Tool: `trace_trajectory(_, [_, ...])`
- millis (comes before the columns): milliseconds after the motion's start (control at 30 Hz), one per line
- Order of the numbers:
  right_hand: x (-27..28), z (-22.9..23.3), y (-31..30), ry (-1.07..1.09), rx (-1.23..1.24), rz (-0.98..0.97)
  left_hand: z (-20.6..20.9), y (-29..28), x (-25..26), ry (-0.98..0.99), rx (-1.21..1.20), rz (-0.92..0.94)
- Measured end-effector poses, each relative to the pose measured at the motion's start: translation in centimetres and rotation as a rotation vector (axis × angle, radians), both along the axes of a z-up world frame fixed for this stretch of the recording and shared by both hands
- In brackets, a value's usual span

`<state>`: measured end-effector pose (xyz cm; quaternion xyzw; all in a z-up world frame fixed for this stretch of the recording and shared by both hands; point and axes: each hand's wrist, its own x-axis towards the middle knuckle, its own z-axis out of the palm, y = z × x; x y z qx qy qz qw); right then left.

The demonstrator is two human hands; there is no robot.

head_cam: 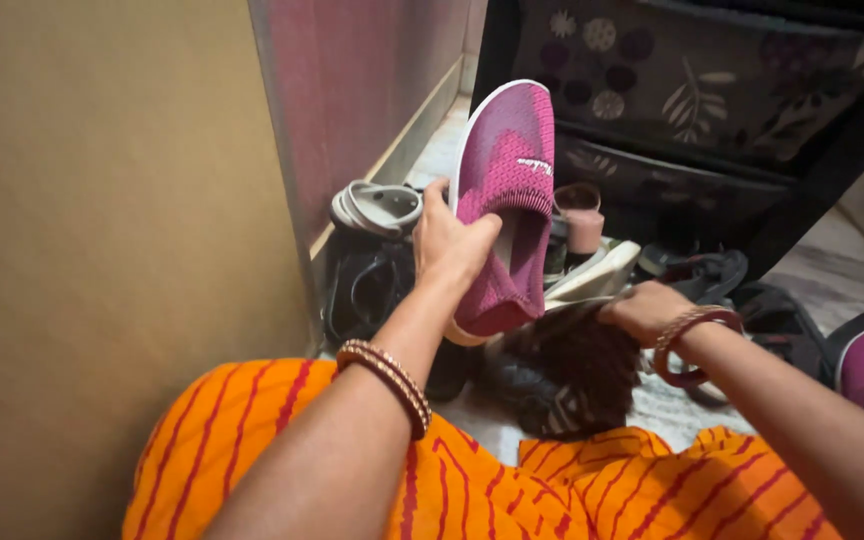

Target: The person sits on the floor and wipes several pairs of shoes with a cloth, including black leather shoes and a pink slip-on. The person places the cleaned shoes into a black shoe rack.

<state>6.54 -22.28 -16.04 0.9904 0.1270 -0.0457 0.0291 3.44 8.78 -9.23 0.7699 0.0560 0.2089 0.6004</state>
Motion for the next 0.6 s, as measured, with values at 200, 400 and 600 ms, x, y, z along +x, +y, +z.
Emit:
trace_trajectory(200, [-2.5, 8.9, 1.6, -0.035, 1.395, -0.763, 0.8, 0.0, -0.8, -0.063, 0.121, -0.005])
trace_trajectory(400, [-4.4, 16.8, 7.8, -0.503, 1.618, -0.118, 2.3, -0.6, -1.9, -0.024, 0.131, -0.066])
trace_trajectory(600, [-6.0, 13.9, 15.9, -0.796, 0.584, 0.191, 3.6, -0.9, -2.9, 0.002, 0.102, -0.13])
